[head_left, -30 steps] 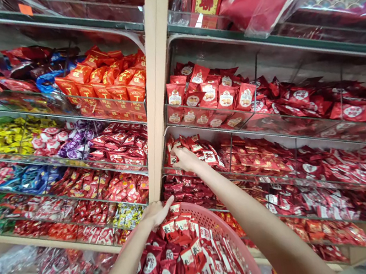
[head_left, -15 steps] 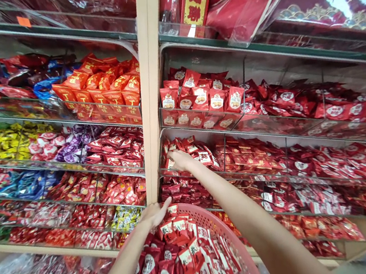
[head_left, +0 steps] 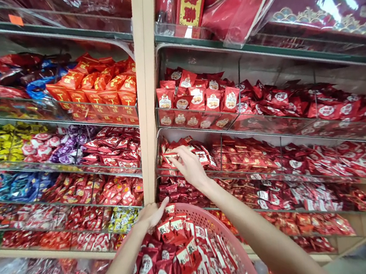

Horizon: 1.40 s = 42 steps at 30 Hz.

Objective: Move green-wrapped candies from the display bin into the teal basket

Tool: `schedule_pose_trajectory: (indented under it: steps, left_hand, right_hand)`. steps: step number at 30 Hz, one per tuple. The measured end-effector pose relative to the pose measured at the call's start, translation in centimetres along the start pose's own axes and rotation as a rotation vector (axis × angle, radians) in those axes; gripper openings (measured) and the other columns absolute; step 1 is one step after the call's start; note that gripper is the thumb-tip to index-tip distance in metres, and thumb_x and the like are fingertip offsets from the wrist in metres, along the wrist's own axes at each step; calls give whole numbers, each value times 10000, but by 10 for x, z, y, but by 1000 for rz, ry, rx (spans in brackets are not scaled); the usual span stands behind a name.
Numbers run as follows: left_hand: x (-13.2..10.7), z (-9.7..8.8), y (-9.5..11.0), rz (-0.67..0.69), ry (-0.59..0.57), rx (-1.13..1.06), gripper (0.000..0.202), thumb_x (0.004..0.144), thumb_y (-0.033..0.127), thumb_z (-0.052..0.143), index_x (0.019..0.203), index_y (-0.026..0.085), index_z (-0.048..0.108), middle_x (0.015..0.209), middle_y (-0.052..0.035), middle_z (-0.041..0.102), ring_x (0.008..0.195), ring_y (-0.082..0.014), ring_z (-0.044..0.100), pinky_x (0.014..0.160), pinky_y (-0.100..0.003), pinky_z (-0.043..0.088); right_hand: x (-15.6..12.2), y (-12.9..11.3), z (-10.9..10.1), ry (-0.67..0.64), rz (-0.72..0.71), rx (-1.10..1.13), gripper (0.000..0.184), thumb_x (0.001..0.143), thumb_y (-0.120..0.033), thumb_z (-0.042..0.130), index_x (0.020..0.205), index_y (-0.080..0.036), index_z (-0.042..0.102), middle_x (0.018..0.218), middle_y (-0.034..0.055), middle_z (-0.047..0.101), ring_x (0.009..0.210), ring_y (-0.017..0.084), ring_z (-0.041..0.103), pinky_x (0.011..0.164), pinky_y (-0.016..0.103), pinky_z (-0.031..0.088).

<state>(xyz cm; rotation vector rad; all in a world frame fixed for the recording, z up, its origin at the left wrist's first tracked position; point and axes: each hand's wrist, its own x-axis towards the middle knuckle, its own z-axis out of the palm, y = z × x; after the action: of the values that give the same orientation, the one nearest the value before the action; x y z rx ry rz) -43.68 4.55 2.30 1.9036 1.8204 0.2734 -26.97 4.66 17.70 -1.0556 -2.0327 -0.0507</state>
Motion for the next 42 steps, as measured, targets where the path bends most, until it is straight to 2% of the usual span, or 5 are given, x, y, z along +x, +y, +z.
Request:
schedule_pose_trajectory:
  steps: [3,6,14,22,42]
  left_hand:
    - [1,1,-1,4,-1,7,905,707,796,48,763,150,680,916,-197,682,872,-332,639,740,-392,462]
    - [2,2,-2,4,7,15,917,705,798,55,817,141,684,975,-203,669,907,-341,627,736,-398,463]
    - [-5,-2,3,-17,-9,10,939,697,804,43,839,135,686,983,-208,667,905,-331,628,739,-384,458]
    - [-8,-6,6,-29,-16,9,929,706,795,43,831,132,682,968,-199,672,885,-327,634,732,-384,461]
    - [-7,-5,7,-31,-15,19,919,694,803,29,763,152,674,876,-177,687,850,-328,634,710,-390,457]
  right_hand:
    - [-35,-8,-9,41,79,217,242,870,-344,467,1067,-215,523,917,33,555,669,115,505,652,245,435]
    - [-78,-1,-2,-79,230,342,220,843,-388,497,962,-213,557,770,9,548,622,118,480,585,248,415]
    - [-156,67,38,-438,511,634,270,799,-438,545,761,-171,565,662,-12,544,607,109,478,600,247,399]
    - [-158,88,39,-579,528,825,338,782,-500,554,811,-163,559,723,-5,557,660,113,508,659,269,413]
    - [-153,83,50,-729,479,851,356,780,-515,549,833,-164,573,738,2,585,703,131,549,716,296,437]
